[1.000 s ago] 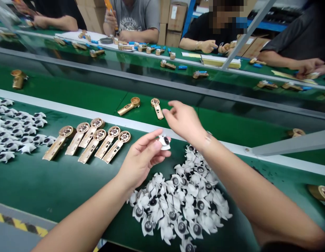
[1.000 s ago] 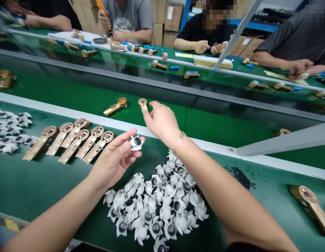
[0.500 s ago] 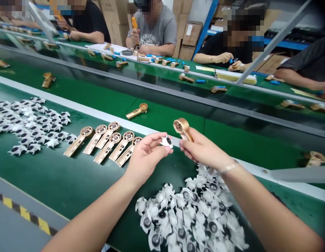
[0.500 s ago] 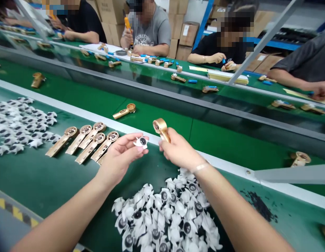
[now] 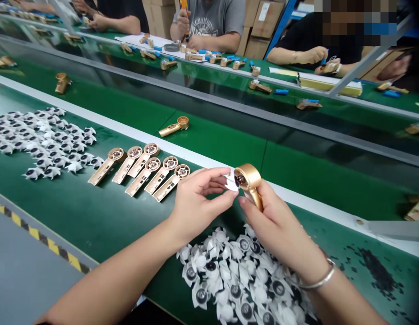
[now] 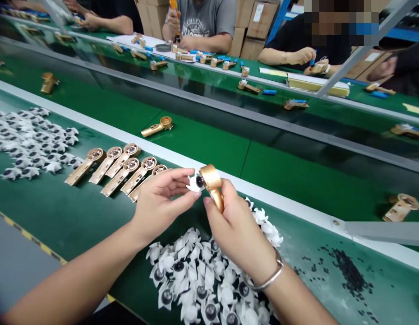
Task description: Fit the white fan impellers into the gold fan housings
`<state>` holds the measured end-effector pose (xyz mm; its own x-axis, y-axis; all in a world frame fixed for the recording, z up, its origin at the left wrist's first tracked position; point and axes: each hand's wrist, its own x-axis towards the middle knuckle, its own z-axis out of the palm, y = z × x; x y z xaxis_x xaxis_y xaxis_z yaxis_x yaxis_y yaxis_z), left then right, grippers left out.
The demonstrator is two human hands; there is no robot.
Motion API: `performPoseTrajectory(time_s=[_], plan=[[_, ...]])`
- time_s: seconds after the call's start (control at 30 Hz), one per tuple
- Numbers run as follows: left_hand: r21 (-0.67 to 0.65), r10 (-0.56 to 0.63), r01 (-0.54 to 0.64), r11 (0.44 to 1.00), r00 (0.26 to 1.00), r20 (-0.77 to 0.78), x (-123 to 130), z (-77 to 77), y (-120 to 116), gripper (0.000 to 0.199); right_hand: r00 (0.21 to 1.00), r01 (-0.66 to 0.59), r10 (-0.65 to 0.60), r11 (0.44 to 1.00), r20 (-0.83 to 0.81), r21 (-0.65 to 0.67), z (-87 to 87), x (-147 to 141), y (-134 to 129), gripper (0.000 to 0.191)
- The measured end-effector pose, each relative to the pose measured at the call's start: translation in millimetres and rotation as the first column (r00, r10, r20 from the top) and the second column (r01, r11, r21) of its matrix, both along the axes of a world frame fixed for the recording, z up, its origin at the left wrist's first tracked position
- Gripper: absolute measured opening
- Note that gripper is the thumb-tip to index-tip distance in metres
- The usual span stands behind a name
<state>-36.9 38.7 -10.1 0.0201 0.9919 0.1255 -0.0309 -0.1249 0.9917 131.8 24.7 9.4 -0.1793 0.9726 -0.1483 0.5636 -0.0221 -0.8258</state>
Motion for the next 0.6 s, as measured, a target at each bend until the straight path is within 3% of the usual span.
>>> performPoseTrajectory(time_s=[0.13, 0.33, 0.6], plan=[[-0.026, 0.000, -0.002, 1.000, 0.997, -0.077, -0.8, 1.8, -1.4, 0.033, 0.994, -0.041, 0.032, 0.996, 0.107, 0.082, -0.3, 2.8, -0.1, 0.011], [-0.083, -0.053, 0.043, 0.996, 0.992, -0.117, -6.6, 2.0, 0.0, 0.035, 0.971, -0.113, 0.102, 0.993, 0.218, 0.037, 3.8, 9.3, 2.1, 0.013], [0.047, -0.082, 0.095, 0.994, 0.971, -0.225, -10.4, 5.2, 1.4, 0.030, 0.980, -0.147, 0.161, 0.982, 0.115, -0.119, 4.3, 14.9, 1.9, 0.021]])
